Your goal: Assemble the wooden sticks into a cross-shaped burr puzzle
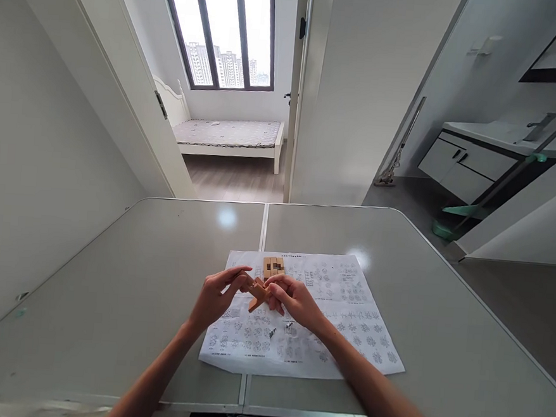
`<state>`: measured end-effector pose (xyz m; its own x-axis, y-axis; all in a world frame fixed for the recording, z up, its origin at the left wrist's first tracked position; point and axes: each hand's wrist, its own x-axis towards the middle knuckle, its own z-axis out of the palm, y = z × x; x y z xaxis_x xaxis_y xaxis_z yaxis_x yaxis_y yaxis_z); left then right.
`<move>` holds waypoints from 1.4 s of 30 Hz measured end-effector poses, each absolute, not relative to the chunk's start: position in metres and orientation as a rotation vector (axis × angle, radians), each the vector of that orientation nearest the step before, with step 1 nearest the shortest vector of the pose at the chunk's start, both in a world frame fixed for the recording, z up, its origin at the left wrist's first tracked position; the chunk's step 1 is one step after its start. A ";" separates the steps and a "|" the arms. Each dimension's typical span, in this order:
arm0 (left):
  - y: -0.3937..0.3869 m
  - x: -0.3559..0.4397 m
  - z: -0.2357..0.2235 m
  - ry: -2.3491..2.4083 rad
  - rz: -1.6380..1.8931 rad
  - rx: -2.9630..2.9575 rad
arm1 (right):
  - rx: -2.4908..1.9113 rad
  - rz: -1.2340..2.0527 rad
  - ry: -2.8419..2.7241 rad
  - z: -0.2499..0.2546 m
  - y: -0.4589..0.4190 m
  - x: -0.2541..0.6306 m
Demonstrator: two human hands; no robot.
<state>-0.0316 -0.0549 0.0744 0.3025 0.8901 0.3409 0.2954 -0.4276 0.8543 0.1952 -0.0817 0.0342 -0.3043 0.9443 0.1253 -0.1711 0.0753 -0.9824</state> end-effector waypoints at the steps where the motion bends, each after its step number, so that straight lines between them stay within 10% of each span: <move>1: -0.054 -0.030 0.077 1.042 1.096 1.874 | -0.846 1.431 -1.350 0.035 -0.081 0.196; 32: -0.017 -0.005 0.099 0.840 0.908 1.618 | -0.909 1.528 -1.218 0.065 -0.065 0.220; 42: -0.019 0.008 0.065 0.795 1.068 0.935 | -0.961 1.067 -1.367 0.056 -0.063 0.212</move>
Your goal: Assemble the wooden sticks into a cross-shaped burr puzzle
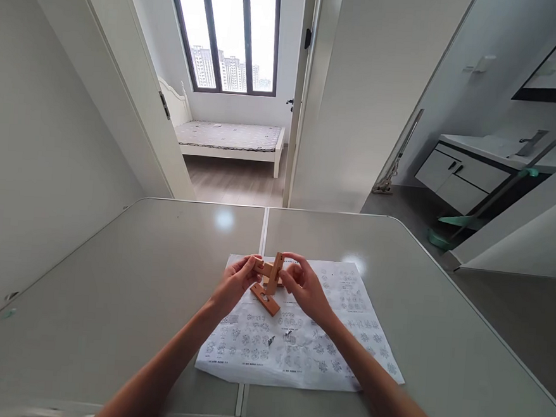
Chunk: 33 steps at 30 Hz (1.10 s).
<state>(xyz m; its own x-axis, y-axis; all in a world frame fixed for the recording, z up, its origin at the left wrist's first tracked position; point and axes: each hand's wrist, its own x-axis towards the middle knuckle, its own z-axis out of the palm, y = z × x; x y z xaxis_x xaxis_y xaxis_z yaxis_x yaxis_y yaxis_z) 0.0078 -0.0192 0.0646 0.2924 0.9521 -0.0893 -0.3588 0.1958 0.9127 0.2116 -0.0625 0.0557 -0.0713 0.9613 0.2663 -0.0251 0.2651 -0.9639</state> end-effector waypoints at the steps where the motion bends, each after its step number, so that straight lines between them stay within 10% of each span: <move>1: -0.019 0.008 0.061 0.780 1.052 0.906 | -0.971 0.996 -1.437 0.050 -0.064 0.211; 33: -0.032 0.008 0.045 0.834 0.913 0.950 | -0.938 1.070 -1.696 0.026 -0.067 0.227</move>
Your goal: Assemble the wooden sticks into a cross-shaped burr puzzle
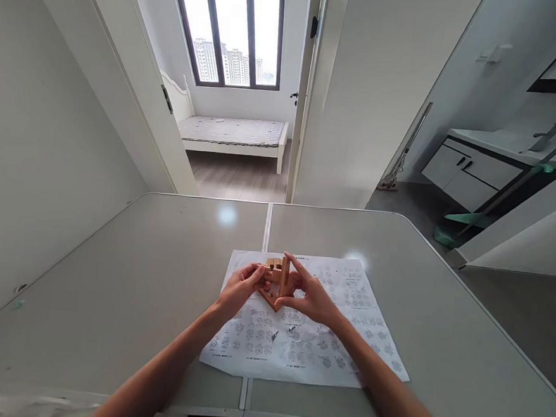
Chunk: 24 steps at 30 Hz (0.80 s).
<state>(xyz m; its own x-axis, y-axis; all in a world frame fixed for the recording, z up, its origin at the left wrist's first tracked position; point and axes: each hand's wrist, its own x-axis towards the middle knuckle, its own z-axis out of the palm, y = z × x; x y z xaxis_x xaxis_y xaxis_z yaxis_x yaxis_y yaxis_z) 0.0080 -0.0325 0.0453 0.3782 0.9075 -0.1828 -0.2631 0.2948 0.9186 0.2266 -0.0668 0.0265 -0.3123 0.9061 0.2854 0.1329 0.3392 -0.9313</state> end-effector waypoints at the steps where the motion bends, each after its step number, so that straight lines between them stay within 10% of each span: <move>1: -0.032 0.008 0.045 0.836 0.910 0.964 | -0.939 1.082 -1.703 0.027 -0.067 0.227; 24: -0.033 0.009 0.044 0.902 0.964 1.017 | -0.982 1.043 -1.704 0.026 -0.068 0.226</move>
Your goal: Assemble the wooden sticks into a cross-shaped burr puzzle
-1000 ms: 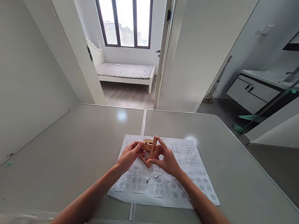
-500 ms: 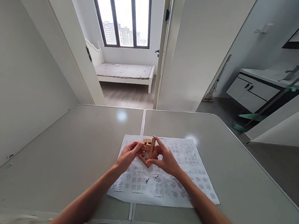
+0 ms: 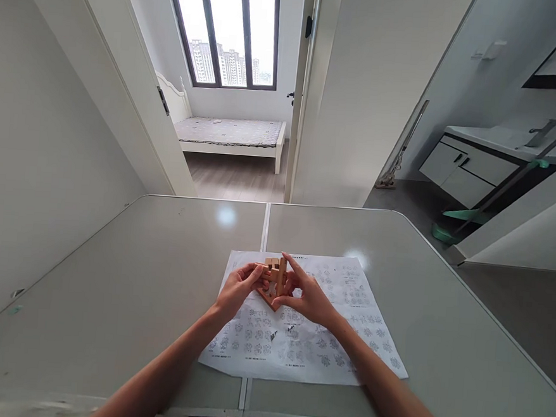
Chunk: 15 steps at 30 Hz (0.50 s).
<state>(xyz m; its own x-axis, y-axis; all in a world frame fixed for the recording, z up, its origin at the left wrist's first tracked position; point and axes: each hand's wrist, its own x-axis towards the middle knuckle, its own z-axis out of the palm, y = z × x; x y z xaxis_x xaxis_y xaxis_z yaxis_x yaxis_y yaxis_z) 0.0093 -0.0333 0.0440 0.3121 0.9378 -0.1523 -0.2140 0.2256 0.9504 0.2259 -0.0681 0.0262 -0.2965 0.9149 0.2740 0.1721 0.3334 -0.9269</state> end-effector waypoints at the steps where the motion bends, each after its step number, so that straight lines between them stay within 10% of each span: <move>1: -0.034 0.010 0.044 0.908 0.975 1.013 | -0.995 1.018 -1.695 0.024 -0.068 0.225; 15: -0.036 0.012 0.046 0.904 0.968 1.036 | -0.999 1.038 -1.705 0.023 -0.066 0.226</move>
